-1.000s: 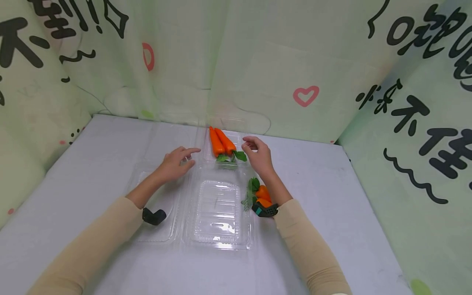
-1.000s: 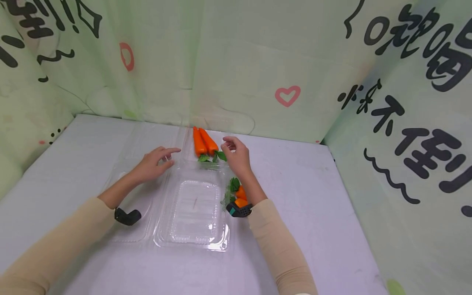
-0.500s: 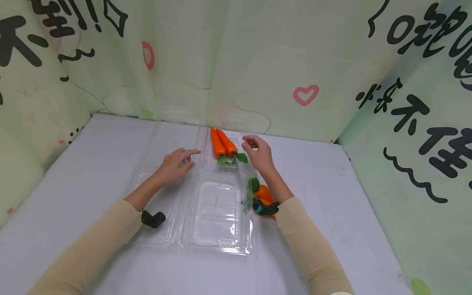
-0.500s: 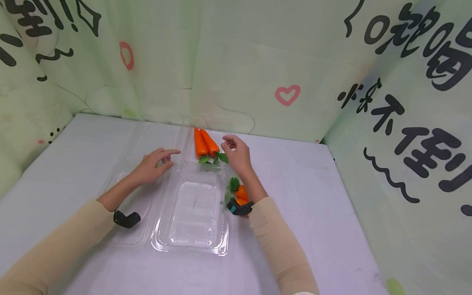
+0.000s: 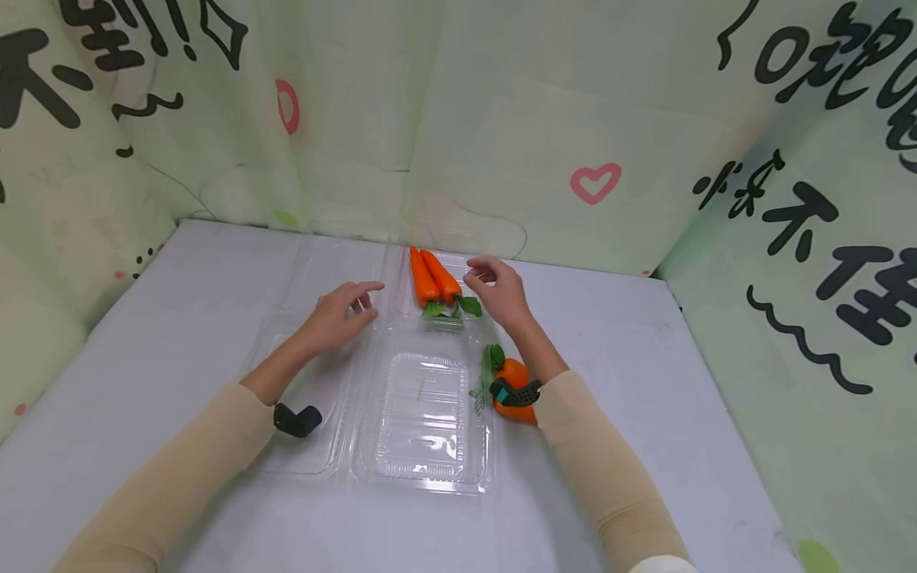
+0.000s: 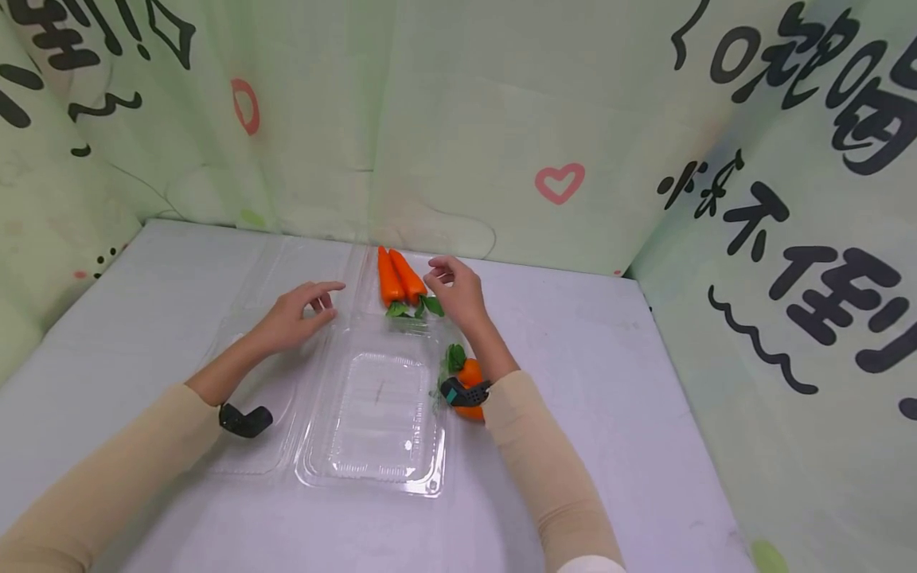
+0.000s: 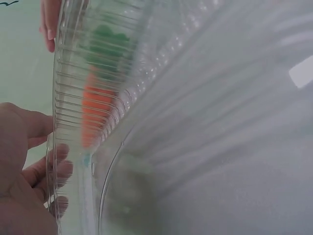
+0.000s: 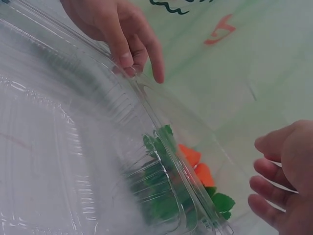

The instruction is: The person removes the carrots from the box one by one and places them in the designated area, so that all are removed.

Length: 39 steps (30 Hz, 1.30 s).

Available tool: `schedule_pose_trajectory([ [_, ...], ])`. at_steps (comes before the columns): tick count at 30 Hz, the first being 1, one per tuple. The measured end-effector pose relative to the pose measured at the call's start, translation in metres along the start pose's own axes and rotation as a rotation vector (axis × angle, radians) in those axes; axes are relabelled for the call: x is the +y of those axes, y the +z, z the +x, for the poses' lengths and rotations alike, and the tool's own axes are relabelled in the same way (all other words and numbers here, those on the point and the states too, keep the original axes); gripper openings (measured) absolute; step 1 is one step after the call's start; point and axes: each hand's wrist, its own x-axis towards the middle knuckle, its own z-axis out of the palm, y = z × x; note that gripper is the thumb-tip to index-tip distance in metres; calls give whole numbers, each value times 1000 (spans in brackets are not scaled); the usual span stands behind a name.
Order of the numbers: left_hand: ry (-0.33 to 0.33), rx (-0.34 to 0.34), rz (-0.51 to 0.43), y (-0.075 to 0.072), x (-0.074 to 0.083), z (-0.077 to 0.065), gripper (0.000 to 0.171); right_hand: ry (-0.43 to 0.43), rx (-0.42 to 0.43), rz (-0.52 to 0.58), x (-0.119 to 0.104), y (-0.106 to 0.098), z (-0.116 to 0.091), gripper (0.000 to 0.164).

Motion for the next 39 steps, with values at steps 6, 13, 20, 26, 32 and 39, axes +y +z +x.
schedule_pose_trajectory([
  [6,19,0,-16,-2,0,1,46,12,-46,-19,-2,3,3,34],
  [13,25,8,-10,-1,-2,3,48,24,-93,-42,-3,9,10,37],
  [20,31,15,-15,-1,-3,5,50,37,-138,-82,-4,14,17,39],
  [26,26,17,-12,0,-3,7,50,47,-161,-108,-6,18,21,42],
  [32,-5,7,-10,0,-4,9,51,51,-184,-165,-7,23,24,43],
  [39,-17,-4,-13,-1,-2,8,52,70,-212,-211,-3,28,29,42],
])
